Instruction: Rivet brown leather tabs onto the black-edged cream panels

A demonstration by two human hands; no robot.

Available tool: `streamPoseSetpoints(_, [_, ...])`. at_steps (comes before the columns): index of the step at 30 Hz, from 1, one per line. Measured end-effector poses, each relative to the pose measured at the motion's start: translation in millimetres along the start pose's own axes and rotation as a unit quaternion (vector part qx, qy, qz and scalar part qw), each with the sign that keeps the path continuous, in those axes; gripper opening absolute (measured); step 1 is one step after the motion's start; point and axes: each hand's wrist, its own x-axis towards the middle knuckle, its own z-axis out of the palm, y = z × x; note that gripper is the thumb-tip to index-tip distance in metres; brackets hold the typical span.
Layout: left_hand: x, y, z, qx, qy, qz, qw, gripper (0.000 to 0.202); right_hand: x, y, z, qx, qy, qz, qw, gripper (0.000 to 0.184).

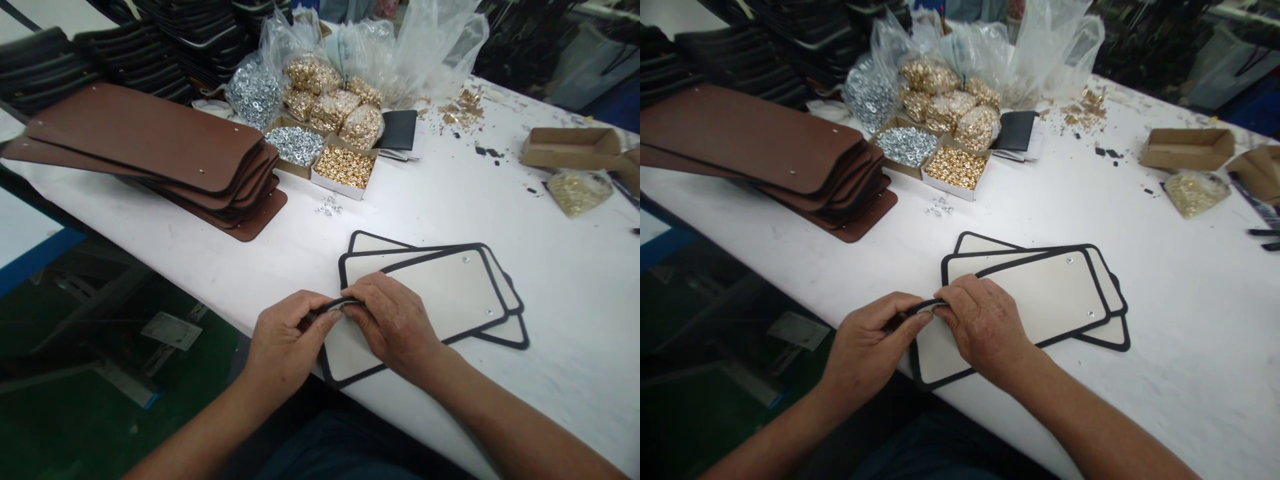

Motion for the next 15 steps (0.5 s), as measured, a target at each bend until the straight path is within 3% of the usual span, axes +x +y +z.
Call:
streamPoseSetpoints(9, [-7.1, -8.3, 4.9, -0.006, 0.035, 0.107, 0.994, 0.015, -1.6, -2.3, 0.4, 0.03, -0.032, 0.027, 0.999, 0.007])
streamPoseSetpoints(12, [-7.1, -9.7, 4.2, -0.01, 0.027, 0.105, 0.994, 0.015, -1.4, -0.6, 1.8, 0.043, -0.028, 0.028, 0.998, 0.007])
streamPoseSetpoints(15, [-6.6, -8.9, 3.7, -0.015, 0.01, 0.057, 0.998, 0.013, 0.9, 2.0, 1.1, 0.053, -0.03, 0.028, 0.998, 0.007])
